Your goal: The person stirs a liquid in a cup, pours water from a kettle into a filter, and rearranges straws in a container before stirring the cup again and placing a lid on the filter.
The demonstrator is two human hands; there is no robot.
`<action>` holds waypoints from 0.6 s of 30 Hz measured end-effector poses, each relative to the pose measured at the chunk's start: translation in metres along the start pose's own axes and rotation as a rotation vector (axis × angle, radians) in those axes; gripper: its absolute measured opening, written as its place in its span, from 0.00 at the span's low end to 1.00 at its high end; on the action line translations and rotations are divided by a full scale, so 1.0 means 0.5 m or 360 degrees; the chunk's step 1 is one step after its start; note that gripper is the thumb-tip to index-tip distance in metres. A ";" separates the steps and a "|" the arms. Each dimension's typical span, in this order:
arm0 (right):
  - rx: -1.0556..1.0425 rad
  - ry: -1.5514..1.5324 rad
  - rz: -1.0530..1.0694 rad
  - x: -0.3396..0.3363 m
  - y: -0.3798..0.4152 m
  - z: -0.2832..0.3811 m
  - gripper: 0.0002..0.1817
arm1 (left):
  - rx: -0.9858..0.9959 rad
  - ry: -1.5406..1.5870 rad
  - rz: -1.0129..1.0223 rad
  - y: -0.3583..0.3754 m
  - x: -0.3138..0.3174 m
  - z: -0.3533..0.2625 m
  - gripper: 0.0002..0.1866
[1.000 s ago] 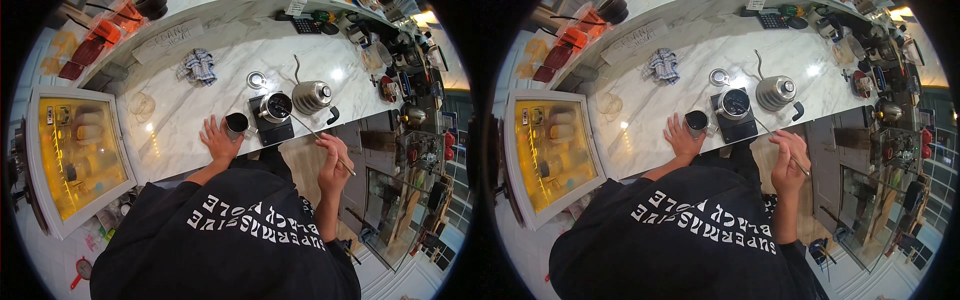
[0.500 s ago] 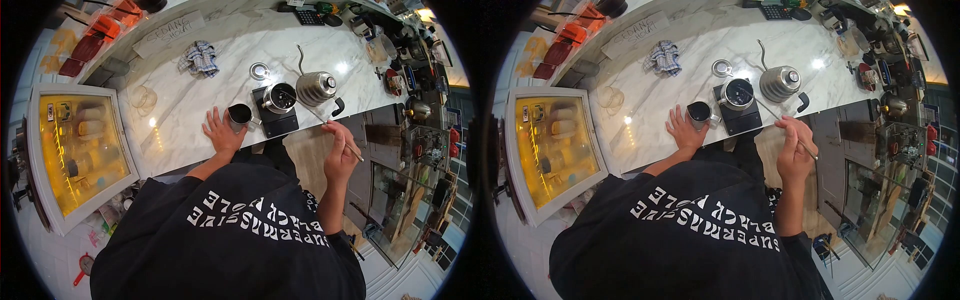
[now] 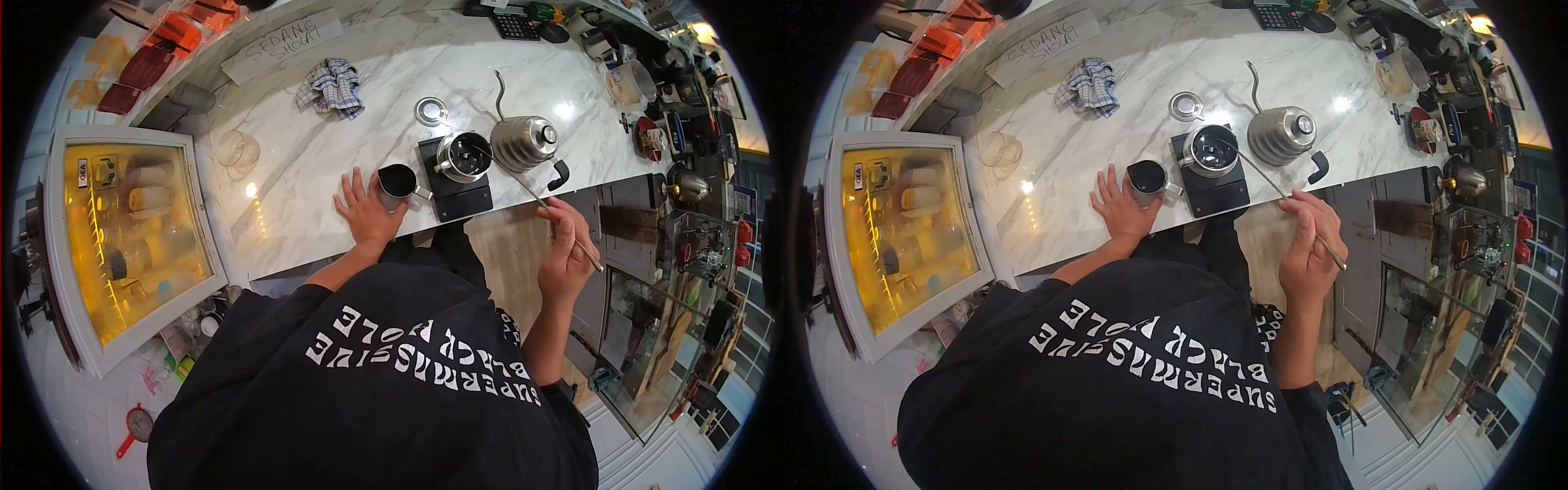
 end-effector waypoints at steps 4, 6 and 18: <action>-0.0102 0.0089 0.0075 0.001 0.002 0.021 0.16 | 0.0013 -0.0031 -0.0013 0.001 0.000 -0.001 0.49; -0.0167 0.0113 0.0093 0.007 -0.002 0.024 0.16 | 0.0033 -0.0026 -0.0037 0.001 0.001 0.001 0.49; -0.0157 0.0092 0.0078 -0.004 0.012 0.019 0.15 | -0.0043 -0.0099 0.0085 -0.002 0.002 -0.005 0.49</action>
Point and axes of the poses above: each hand's wrist, its own y-axis away from the middle knuckle, its own x-axis out of the palm, z = x × y, the point moved 2 cm from there along -y, towards the middle knuckle, and after that the axes turned 7 degrees about x, right-handed, at the moved point
